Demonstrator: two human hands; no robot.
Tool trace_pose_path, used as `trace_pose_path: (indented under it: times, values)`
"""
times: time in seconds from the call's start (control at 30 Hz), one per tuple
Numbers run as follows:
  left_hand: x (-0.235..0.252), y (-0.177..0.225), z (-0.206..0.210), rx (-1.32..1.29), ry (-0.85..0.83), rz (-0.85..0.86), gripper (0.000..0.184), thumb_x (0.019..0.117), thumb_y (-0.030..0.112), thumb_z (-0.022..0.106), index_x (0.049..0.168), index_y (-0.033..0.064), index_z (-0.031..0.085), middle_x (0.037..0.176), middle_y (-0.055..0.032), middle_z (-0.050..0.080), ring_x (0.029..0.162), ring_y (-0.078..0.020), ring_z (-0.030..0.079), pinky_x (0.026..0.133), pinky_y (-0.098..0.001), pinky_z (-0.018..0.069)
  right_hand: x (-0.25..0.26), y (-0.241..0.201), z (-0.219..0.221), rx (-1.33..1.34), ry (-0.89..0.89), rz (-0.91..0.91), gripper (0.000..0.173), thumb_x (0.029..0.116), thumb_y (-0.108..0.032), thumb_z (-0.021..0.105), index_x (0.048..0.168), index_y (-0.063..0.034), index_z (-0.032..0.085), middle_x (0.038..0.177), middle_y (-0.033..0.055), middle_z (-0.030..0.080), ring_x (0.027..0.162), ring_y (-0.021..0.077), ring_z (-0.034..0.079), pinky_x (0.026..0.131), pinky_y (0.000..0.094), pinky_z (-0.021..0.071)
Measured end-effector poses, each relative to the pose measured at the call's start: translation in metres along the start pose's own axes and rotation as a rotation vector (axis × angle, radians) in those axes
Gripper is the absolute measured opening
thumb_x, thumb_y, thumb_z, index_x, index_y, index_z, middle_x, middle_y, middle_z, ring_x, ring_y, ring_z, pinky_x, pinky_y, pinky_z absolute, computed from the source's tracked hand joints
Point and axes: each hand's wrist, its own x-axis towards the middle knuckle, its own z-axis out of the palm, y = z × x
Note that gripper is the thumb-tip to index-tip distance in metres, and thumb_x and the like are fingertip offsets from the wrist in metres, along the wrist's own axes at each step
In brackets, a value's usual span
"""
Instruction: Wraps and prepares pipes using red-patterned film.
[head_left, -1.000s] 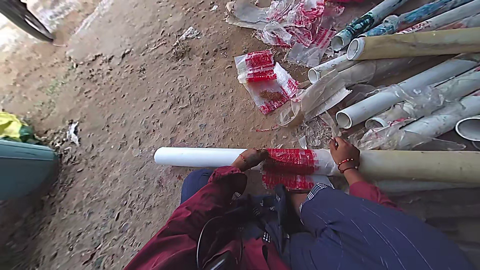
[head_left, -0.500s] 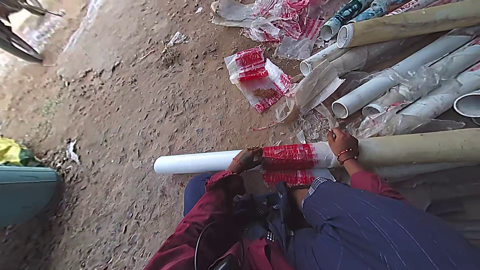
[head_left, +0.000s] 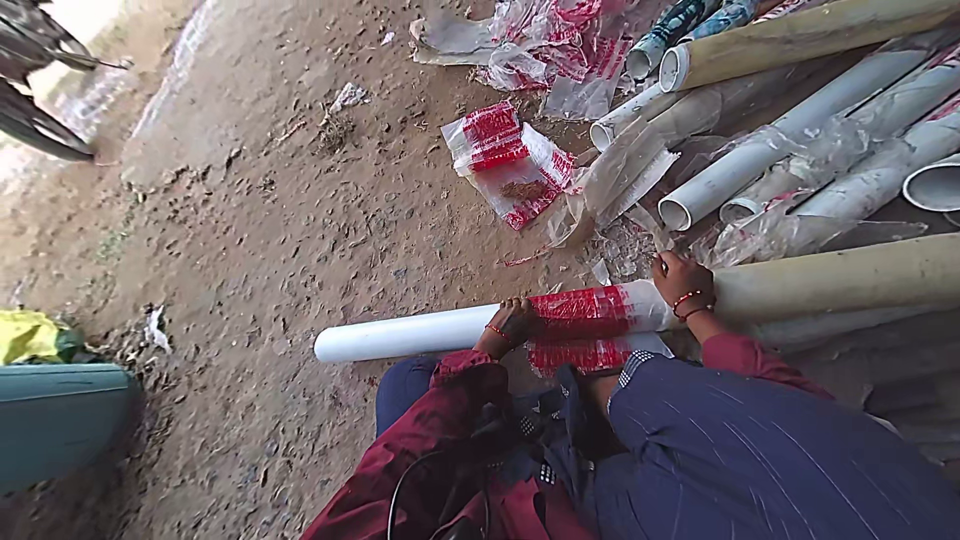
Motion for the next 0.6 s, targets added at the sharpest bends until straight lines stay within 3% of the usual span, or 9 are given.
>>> trace_pose_path:
  times: [0.13,0.27,0.37,0.47,0.53,0.6]
  values:
    - [0.002,0.014,-0.003,0.03,-0.041,-0.084,0.059,0.1091,0.033,0.046,0.147,-0.0114,0.04,0.147,-0.0362,0.047,0.142,-0.0465,0.044,0.118,-0.0548,0.0338,-0.001,-0.001,-0.002,0.003,-0.003,-0.005,0.033,0.1077,-0.019,0.051,0.111,0.0078,0.069,0.105,0.0309,0.071,0.101,0.0495,0.069,0.085,0.0655,0.0487]
    - [0.002,0.011,-0.011,0.073,-0.085,-0.016,0.056,0.1095,0.036,0.045,0.142,-0.0093,0.048,0.138,-0.0353,0.054,0.134,-0.0484,0.052,0.11,-0.0606,0.0412,0.0,0.0,0.0,0.006,0.007,-0.018,0.033,0.108,-0.019,0.05,0.111,0.0082,0.069,0.106,0.0308,0.072,0.101,0.0495,0.07,0.085,0.0654,0.0491]
    - [0.008,-0.012,-0.016,0.095,-0.114,0.139,0.046,0.1073,0.026,0.05,0.138,-0.0082,0.051,0.129,-0.0347,0.06,0.124,-0.0499,0.059,0.103,-0.0643,0.0448,-0.001,0.001,0.0,0.009,-0.009,-0.005,0.035,0.1088,-0.02,0.048,0.117,0.0064,0.069,0.109,0.0302,0.072,0.105,0.049,0.069,0.089,0.0648,0.0489]
    - [0.009,-0.049,-0.009,-0.062,0.058,0.371,0.044,0.1061,0.025,0.055,0.134,-0.0083,0.059,0.122,-0.0322,0.067,0.116,-0.0464,0.066,0.104,-0.0594,0.0472,-0.001,0.001,-0.001,0.028,0.01,-0.011,0.033,0.1083,-0.019,0.05,0.116,0.0068,0.069,0.109,0.0308,0.072,0.104,0.0497,0.069,0.088,0.0655,0.0486]
    - [0.002,-0.059,0.005,-0.166,0.168,0.349,0.053,0.1034,0.028,0.061,0.141,-0.0078,0.055,0.136,-0.0284,0.062,0.129,-0.0416,0.061,0.113,-0.0565,0.0409,-0.002,0.001,0.0,0.042,0.021,-0.01,0.034,0.1084,-0.02,0.05,0.117,0.0069,0.069,0.11,0.0306,0.071,0.104,0.0501,0.069,0.087,0.0657,0.0487]
    - [-0.011,-0.064,0.023,-0.235,0.255,0.147,0.081,0.0948,0.036,0.073,0.157,-0.0016,0.037,0.162,-0.0213,0.038,0.154,-0.0366,0.031,0.124,-0.0633,0.0129,-0.003,0.001,0.001,0.049,0.03,-0.013,0.034,0.1082,-0.019,0.05,0.116,0.0081,0.069,0.11,0.0316,0.071,0.104,0.0505,0.069,0.087,0.0664,0.0485]
